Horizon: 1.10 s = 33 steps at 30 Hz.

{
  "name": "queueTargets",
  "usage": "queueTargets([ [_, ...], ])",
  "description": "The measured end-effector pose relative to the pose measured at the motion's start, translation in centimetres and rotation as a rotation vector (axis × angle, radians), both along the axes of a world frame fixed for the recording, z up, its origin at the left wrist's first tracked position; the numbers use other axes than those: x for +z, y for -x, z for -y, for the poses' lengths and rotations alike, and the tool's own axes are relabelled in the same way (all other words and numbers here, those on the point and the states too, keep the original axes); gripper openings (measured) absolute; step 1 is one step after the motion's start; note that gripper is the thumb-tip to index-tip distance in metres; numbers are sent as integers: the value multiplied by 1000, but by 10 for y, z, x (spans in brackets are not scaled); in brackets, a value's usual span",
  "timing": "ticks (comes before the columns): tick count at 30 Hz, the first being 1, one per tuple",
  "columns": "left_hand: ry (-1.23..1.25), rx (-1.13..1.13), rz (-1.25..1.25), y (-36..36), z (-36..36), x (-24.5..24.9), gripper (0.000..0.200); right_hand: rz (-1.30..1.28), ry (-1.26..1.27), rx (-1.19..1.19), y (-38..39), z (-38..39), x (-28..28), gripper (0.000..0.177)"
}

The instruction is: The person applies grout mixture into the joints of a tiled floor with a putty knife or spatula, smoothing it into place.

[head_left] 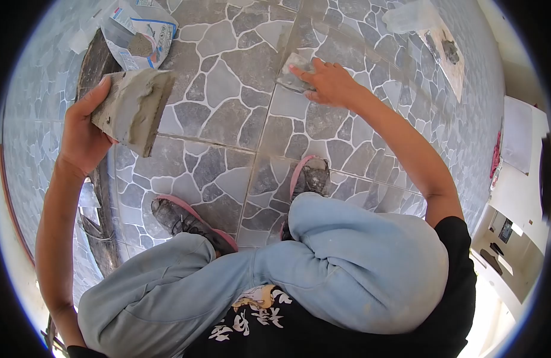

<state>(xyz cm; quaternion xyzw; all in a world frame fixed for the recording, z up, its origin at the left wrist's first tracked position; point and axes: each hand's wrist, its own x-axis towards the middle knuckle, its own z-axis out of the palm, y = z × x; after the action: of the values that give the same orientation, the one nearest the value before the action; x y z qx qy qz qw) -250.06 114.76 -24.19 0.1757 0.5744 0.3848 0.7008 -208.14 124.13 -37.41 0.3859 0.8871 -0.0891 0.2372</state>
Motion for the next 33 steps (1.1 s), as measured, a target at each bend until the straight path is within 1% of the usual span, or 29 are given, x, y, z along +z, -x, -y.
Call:
queueTargets([
  [1,8,101,-27,-9,2,7,41,-5,1,1,1,1,9,60],
  [2,13,199,-51,-13,1,11,40,73,63,34,2,-1,24,60],
  [3,10,199,-53,-6,-1,8,40,154,124,69,3,-4,32,60],
  [4,-26,94,-7,8,-2,-1,41,155,126,69,7,-6,29,60],
  [5,-58,-8,42,13,-2,-6,42,-5,51,-48,14,-11,23,60],
  [6,-54,-5,45,13,-2,-10,42,-165,-26,-163,20,-13,18,61],
  [7,-48,-31,38,13,-4,-10,42,-166,-26,-161,23,-5,12,61],
  [9,-47,-67,21,10,-8,-5,42,-67,27,-164,28,21,0,69],
  [10,-50,-1,17,5,-7,-1,42,18,135,-123,36,25,19,64],
  [11,-52,64,15,-1,-7,2,42,14,136,-125,41,20,28,64],
  [13,-57,81,-10,-12,-11,5,42,-36,120,-186,47,3,40,61],
  [15,-47,115,-30,-13,-9,-3,42,-179,-53,-379,54,-54,40,61],
  [16,-46,59,4,-10,-14,-9,42,-129,-67,-433,57,-90,36,61],
  [17,-43,-2,36,-8,-16,-13,42,-78,-79,-492,59,-110,32,61],
  [18,-37,-3,32,-7,-16,-15,42,-80,-73,-493,60,-106,27,61],
  [20,-55,-39,111,-3,-20,-18,42,-37,60,-524,65,-88,17,64],
  [22,-56,-25,119,6,-17,-22,42,-196,-37,-436,64,-19,0,64],
  [23,-57,-17,120,8,-15,-22,42,-183,61,-390,70,19,13,65],
  [24,-58,-9,121,9,-13,-22,42,-116,189,-317,70,52,22,64],
  [25,-44,35,80,3,-12,-20,41,-50,316,-250,71,71,27,64],
  [27,-23,70,43,5,-13,-27,40,-39,348,-213,71,72,36,61],
  [29,-58,-111,139,17,-18,-46,36,-21,392,-175,66,70,42,59],
  [30,-54,-110,140,16,-18,-50,36,-110,193,-113,62,57,39,58],
  [31,-59,-132,109,11,-18,-50,35,-200,-12,-48,58,42,36,63],
  [32,-65,-153,76,6,-18,-49,34,-204,-41,-10,49,37,22,68],
  [33,-69,-145,72,3,-16,-50,34,-208,-44,-2,35,42,14,68],
])
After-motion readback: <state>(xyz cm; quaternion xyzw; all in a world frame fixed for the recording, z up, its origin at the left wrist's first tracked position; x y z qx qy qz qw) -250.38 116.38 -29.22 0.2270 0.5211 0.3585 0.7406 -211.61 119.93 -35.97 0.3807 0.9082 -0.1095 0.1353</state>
